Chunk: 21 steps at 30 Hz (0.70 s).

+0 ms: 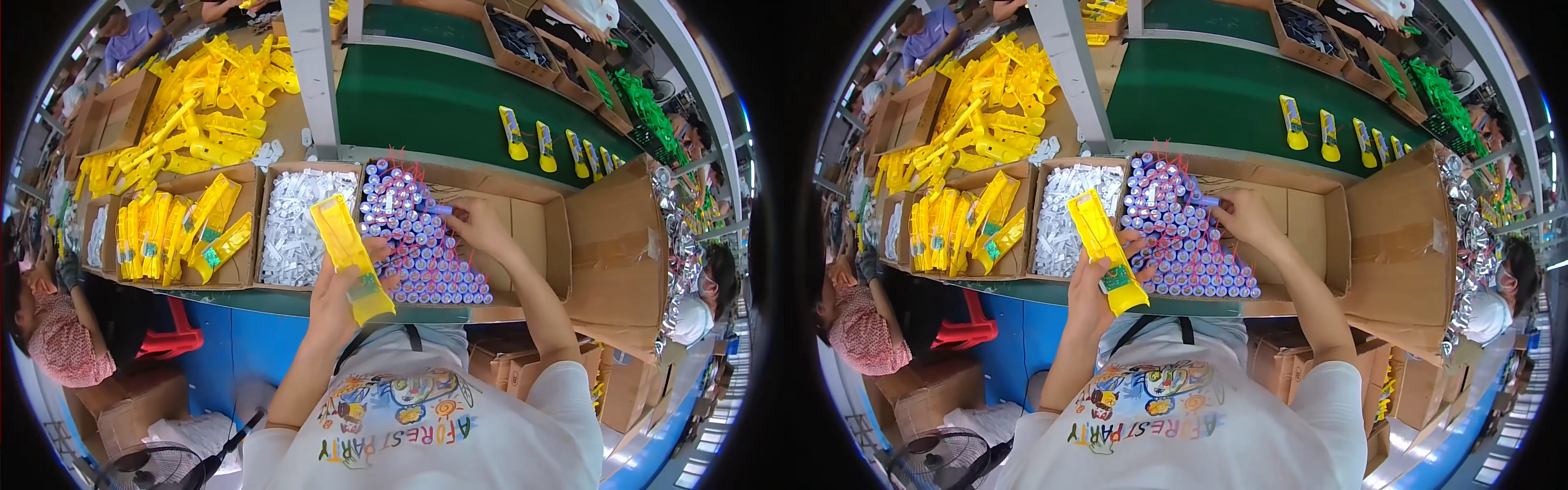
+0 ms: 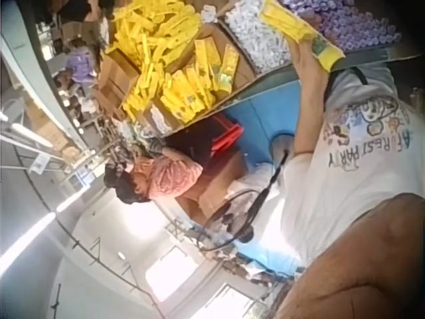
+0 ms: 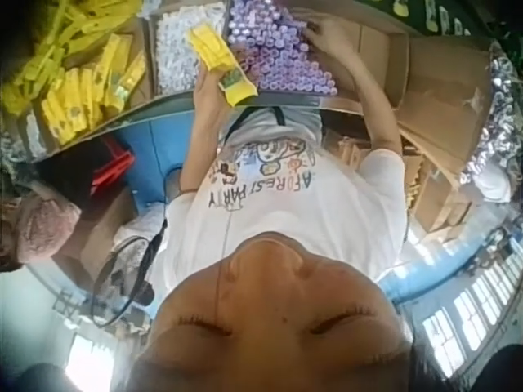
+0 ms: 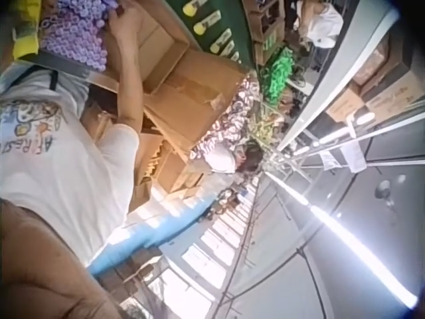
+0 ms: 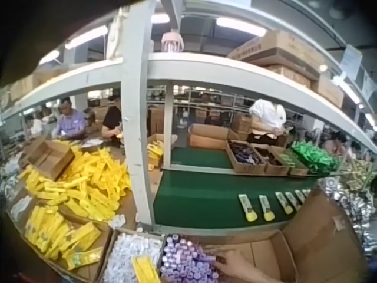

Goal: Assembling electronic components and battery housings into small yellow flashlight casings on a factory production line.

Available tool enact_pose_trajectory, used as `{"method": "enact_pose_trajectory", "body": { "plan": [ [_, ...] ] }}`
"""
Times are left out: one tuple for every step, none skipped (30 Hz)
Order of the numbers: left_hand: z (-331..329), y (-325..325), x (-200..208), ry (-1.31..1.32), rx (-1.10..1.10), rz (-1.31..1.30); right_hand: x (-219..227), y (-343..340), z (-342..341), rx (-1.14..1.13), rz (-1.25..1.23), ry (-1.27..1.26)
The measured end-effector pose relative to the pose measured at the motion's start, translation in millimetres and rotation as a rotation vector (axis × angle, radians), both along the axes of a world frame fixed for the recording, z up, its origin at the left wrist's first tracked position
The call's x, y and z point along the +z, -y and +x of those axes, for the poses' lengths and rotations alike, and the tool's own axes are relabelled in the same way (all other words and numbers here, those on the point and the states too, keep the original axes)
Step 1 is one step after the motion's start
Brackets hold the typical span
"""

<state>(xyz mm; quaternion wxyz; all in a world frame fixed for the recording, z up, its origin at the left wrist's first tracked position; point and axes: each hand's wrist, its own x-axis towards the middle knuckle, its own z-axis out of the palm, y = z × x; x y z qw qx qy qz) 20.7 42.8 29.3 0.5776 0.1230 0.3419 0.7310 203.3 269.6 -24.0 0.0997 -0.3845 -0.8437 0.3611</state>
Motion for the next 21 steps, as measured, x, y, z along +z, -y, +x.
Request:
{"method": "enact_pose_trajectory", "body": {
  "plan": [
    [-1, 1, -1, -0.002, -0.002, 0.0, 12, 7, -2, 0.009, 0.158, -0.064],
    [-3, 2, -1, 0.001, -0.001, 0.008, 24, 13, -5, 0.022, 0.315, -0.13],
    [-3, 1, -1, 0.005, -0.005, 0.016, 32, 18, -5, 0.018, 0.316, -0.13],
    [-2, 1, -1, 0.005, -0.008, 0.017, 38, 23, -5, -0.056, 0.367, -0.252],
    [-1, 1, 1, 0.006, 0.002, 0.018, 44, 27, -6, -0.129, 0.417, -0.374],
    [0, 1, 1, 0.007, 0.013, 0.017, 50, 35, -9, -0.13, 0.417, -0.374],
    [-1, 2, -1, 0.007, 0.013, 0.016, 55, 43, -13, -0.11, 0.472, -0.389],
    [-2, 4, -3, -0.006, 0.008, 0.027, 59, 49, -17, -0.091, 0.528, -0.405],
    [-3, 6, -4, -0.019, 0.003, 0.038, 62, 51, -22, -0.09, 0.526, -0.408],
    [-4, 7, -4, -0.021, 0.005, 0.035, 64, 54, -26, -0.023, 0.699, -0.414],
    [-4, 7, -1, -0.037, 0.042, 0.02, 66, 55, -27, 0.04, 0.874, -0.413],
    [-4, 7, 0, -0.053, 0.08, 0.005, 62, 53, -27, 0.036, 0.875, -0.411],
    [-5, 7, 0, -0.053, 0.076, 0.005, 55, 48, -28, 0.077, 0.905, -0.421],
    [-7, 8, 0, -0.07, 0.093, 0.011, 53, 45, -31, 0.122, 0.934, -0.435],
    [-8, 9, 0, -0.086, 0.109, 0.018, 51, 46, -32, 0.122, 0.933, -0.436],
    [-8, 9, 0, -0.087, 0.11, 0.018, 50, 49, -35, 0.153, 0.945, -0.429],
    [-7, 10, -2, -0.097, 0.116, 0.023, 50, 53, -38, 0.188, 0.956, -0.425],
    [-7, 12, -3, -0.106, 0.121, 0.028, 49, 55, -39, 0.191, 0.955, -0.427],
    [-6, 13, -2, -0.106, 0.124, 0.028, 47, 57, -40, 0.23, 0.928, -0.367],
    [-6, 14, -2, -0.144, 0.111, -0.023, 45, 58, -41, 0.268, 0.904, -0.307],
    [-6, 15, -2, -0.182, 0.097, -0.075, 43, 59, -41, 0.269, 0.905, -0.308]
  ]
}}
